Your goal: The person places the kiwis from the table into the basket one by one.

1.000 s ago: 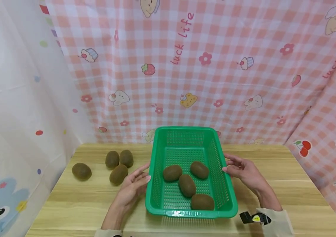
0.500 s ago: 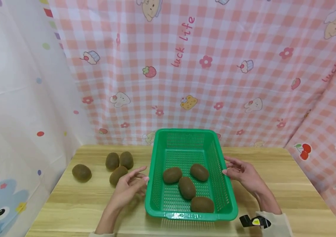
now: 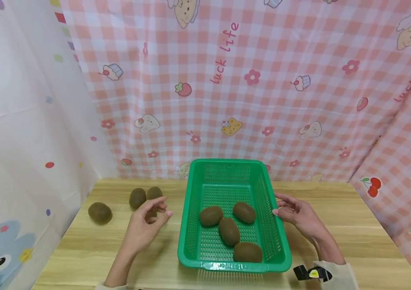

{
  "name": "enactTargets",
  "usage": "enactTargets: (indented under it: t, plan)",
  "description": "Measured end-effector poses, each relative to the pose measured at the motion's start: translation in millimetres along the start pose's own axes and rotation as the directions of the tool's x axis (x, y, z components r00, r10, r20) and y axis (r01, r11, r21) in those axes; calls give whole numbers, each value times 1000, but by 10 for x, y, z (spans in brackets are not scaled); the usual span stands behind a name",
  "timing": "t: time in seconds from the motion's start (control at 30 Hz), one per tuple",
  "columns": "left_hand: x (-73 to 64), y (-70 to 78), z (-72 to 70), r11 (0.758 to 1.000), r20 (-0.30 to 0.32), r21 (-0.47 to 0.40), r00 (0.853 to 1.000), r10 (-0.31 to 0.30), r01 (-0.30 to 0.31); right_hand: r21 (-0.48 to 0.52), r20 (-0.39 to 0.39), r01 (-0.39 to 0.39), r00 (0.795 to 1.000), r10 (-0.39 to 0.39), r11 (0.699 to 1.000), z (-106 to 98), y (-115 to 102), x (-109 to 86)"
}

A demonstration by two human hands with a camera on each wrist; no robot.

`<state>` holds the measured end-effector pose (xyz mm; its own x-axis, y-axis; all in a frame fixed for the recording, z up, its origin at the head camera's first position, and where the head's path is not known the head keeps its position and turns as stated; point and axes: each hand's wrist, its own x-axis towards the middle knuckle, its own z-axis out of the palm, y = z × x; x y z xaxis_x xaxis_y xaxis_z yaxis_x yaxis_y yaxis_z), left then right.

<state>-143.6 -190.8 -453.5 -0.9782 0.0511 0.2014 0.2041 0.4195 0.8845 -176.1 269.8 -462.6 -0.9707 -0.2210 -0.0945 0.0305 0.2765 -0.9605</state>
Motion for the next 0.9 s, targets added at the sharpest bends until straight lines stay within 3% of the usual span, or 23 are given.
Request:
enactTargets:
  t: [0.27, 0.53, 0.9]
  plan:
    - [37, 9, -177, 973, -3, 150, 984, 176, -173, -4, -1, 5, 1000, -5, 1000, 6, 0, -10]
    - [82, 53, -335, 945, -15, 303, 991, 132, -121, -6, 4, 6, 1000, -6, 1000, 15, -5, -12]
    - [109, 55, -544, 906, -66, 412, 989, 134, -95, 17, 2, 11, 1000, -11, 1000, 19, 2, 9]
